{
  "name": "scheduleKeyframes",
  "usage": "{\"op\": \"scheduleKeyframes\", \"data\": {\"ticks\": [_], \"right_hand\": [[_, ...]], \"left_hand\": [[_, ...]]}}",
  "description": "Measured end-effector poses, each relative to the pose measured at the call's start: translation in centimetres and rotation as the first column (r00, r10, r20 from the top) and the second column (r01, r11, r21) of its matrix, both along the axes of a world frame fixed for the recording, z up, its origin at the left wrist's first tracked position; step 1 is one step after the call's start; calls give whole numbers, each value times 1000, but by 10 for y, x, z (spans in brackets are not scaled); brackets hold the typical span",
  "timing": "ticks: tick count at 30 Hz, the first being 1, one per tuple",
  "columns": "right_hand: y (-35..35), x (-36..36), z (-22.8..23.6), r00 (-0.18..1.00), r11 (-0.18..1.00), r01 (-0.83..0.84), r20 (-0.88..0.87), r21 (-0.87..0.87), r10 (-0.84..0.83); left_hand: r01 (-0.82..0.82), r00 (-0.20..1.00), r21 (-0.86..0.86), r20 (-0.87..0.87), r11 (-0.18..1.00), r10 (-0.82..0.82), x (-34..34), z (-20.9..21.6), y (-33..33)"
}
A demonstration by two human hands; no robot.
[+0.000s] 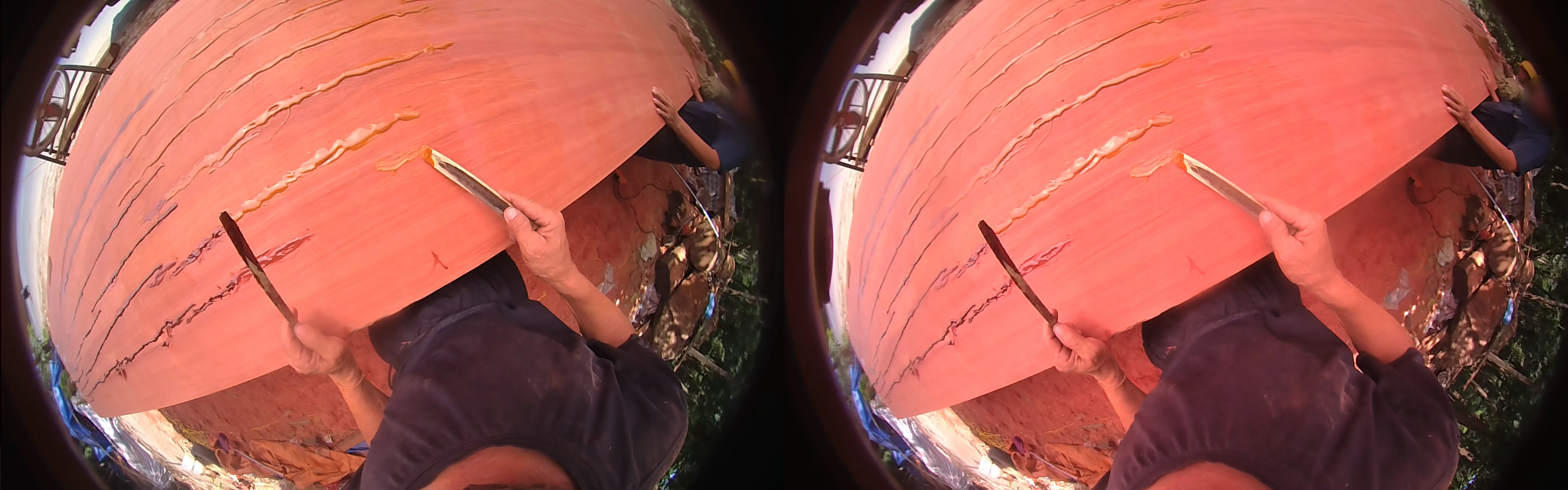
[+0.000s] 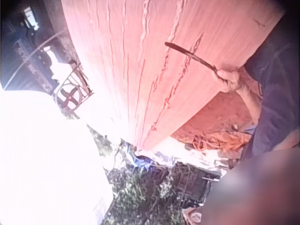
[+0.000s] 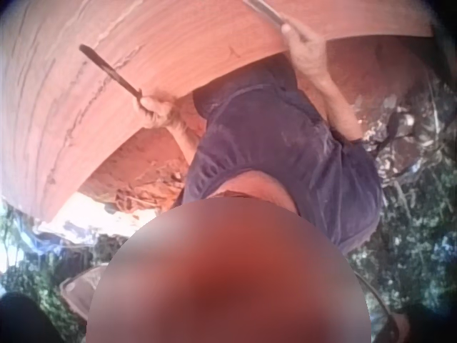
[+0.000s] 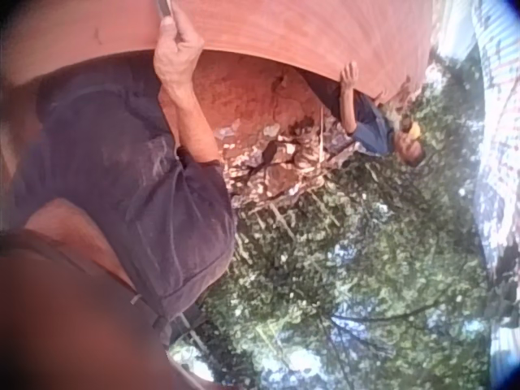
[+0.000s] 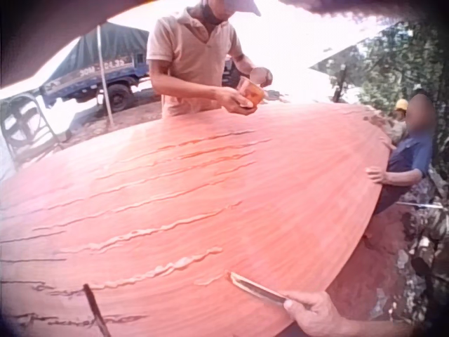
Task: The person applies a viscous orange-brown adhesive to a large pinkish-red wooden board using a small wooden stick. Another person assists by applying adhesive to other areas of the board with a brush.
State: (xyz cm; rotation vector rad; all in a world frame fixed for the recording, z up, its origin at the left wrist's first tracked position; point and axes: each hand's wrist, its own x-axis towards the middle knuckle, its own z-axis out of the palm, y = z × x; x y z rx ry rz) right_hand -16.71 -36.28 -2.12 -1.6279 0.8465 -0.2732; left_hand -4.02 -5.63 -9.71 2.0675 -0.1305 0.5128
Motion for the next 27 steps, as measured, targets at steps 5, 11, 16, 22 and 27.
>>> {"op": "scheduleKeyframes", "data": {"ticks": [5, 11, 16, 22, 27], "right_hand": [[26, 12, -3, 1000, 1000, -10, 24, -8, 10], [44, 26, -4, 997, 999, -50, 62, -7, 50], [42, 32, -6, 988, 934, -78, 97, -348, 119], [38, 28, -6, 956, 681, -271, -106, -680, 275], [33, 27, -1, 924, 525, -374, -256, -765, 285]], "left_hand": [[-9, 999, -5, -33, 1000, 9, 0, 3, -2], [-8, 1000, -53, -23, 999, 6, -1, 6, -6], [21, 1000, -31, 13, 999, -21, 2, 2, -2], [22, 1000, -39, 18, 999, -21, 1, 1, -1], [8, 995, -161, -99, 987, -24, -2, 8, -6]]}}
